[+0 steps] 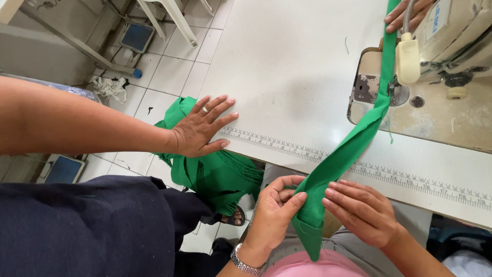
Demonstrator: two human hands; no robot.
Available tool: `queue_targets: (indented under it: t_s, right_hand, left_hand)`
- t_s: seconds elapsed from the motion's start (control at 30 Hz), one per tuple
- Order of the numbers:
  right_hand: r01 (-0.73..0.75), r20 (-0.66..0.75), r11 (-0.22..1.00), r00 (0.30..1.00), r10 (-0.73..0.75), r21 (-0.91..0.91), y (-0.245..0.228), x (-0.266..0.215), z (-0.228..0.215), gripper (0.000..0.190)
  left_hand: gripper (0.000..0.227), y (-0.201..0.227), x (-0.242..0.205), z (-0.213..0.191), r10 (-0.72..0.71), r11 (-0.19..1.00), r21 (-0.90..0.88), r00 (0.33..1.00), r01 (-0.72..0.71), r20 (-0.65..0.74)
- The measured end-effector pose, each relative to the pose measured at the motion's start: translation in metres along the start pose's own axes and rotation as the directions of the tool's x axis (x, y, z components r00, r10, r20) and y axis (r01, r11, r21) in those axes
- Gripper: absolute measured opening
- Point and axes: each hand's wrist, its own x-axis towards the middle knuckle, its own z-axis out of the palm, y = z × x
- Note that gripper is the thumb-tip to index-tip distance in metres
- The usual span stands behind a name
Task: Folding and sewing long strips of green fabric using an industrial sewing machine
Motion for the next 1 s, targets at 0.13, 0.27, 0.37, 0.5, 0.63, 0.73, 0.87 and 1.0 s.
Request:
queue_targets:
  t_s: [0.13, 0.27, 0.37, 0.5, 0.63, 0.73, 0.87, 1.0]
  right_hand:
    - [0.028, 0.020, 0.999, 0.999, -0.027, -0.035, 0.003, 0.002, 0.001, 0.017]
    - [0.029, 0.033, 0.995, 0.999, -0.026, -0.094, 0.003, 0.000, 0.006, 0.019]
    - [-0.009, 0.028, 0.994, 1.000, 0.012, -0.108, 0.002, -0.001, 0.011, 0.017]
    - [-0.124, 0.010, 0.982, 0.992, 0.127, -0.140, -0.001, -0.013, 0.021, 0.015]
    - [-0.152, 0.046, 0.985, 0.987, 0.156, -0.088, 0.000, -0.011, 0.024, 0.016]
    - [-0.161, 0.058, 0.987, 0.985, 0.162, -0.011, 0.003, -0.012, 0.025, 0.021]
    - [-0.216, 0.134, 0.976, 0.969, 0.209, 0.040, 0.005, -0.009, 0.023, 0.027]
    - [-0.257, 0.186, 0.966, 0.951, 0.247, 0.027, 0.005, 0.000, 0.022, 0.031]
  left_hand:
    - [0.034, 0.009, -0.004, 0.003, -0.008, 0.998, 0.057, 1.000, 0.008, -0.002]
    - [0.040, 0.013, -0.007, 0.005, 0.083, 0.965, 0.251, 0.996, -0.072, -0.032]
    - [0.039, 0.011, -0.008, 0.004, 0.142, 0.919, 0.376, 0.989, -0.114, -0.049]
    - [0.033, 0.008, -0.006, 0.001, 0.157, 0.869, 0.488, 0.982, -0.088, -0.103]
    - [0.015, 0.009, -0.006, 0.002, 0.218, 0.850, 0.514, 0.965, -0.114, -0.146]
    - [0.012, 0.009, -0.008, 0.003, 0.423, 0.669, 0.703, 0.901, -0.239, -0.096]
    - [0.013, 0.005, -0.007, 0.006, 0.504, 0.616, 0.722, 0.862, -0.313, -0.057]
    - [0.019, 0.004, -0.005, 0.008, 0.549, 0.543, 0.766, 0.835, -0.345, -0.014]
